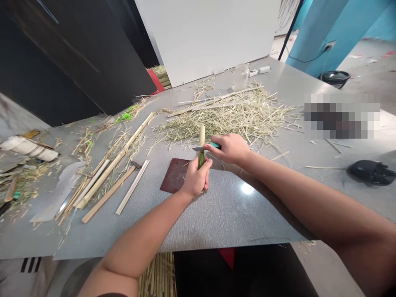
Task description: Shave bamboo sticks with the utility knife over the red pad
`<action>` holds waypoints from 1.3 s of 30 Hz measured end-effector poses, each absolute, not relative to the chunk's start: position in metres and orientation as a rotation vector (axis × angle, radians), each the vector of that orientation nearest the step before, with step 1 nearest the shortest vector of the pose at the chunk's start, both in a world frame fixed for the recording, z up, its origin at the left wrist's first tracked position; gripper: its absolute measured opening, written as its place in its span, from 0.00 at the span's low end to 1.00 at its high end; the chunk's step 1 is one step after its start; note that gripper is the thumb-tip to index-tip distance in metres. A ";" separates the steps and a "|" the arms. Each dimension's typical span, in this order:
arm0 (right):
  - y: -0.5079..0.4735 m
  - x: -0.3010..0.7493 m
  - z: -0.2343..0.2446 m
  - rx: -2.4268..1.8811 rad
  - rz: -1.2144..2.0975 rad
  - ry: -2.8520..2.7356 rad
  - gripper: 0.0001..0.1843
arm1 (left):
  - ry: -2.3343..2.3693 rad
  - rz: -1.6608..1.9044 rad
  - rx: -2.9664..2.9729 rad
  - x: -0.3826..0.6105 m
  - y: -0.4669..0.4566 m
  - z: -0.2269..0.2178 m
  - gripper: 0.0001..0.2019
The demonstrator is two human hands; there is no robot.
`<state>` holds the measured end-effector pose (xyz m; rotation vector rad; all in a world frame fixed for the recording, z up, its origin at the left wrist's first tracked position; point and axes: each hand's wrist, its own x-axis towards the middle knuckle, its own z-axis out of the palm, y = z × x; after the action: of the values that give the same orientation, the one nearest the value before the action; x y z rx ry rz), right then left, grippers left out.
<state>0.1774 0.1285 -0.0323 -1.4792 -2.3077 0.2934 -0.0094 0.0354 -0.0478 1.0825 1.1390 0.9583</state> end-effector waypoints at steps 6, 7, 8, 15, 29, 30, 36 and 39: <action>0.128 0.177 -0.031 -1.471 0.261 -2.352 0.40 | 1.131 0.958 1.099 -0.009 0.035 -0.050 0.21; 0.128 0.177 -0.031 -1.454 0.254 -2.372 0.40 | 1.139 0.960 1.110 -0.009 0.035 -0.050 0.21; 0.127 0.176 -0.031 -1.442 0.247 -2.390 0.40 | 1.149 0.963 1.124 -0.009 0.035 -0.051 0.21; 0.127 0.173 -0.032 -1.469 0.233 -2.385 0.41 | 1.198 0.970 1.145 -0.008 0.034 -0.053 0.24; 0.147 0.192 -0.039 -1.606 0.284 -2.015 0.42 | 1.223 0.935 1.240 -0.010 0.032 -0.053 0.22; 0.151 0.196 -0.040 -1.623 0.315 -1.965 0.44 | 1.212 0.916 1.246 -0.010 0.030 -0.053 0.22; 0.172 0.220 -0.045 -1.687 0.329 -1.700 0.48 | 1.005 0.677 1.436 -0.005 0.011 -0.051 0.23; 0.164 0.212 -0.045 -1.651 0.377 -1.749 0.44 | 1.039 0.732 1.308 -0.005 0.015 -0.053 0.23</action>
<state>0.2121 0.1643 -0.0450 -1.6508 -1.7489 0.3767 -0.0048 0.0151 -0.0534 1.3081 1.0394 0.7319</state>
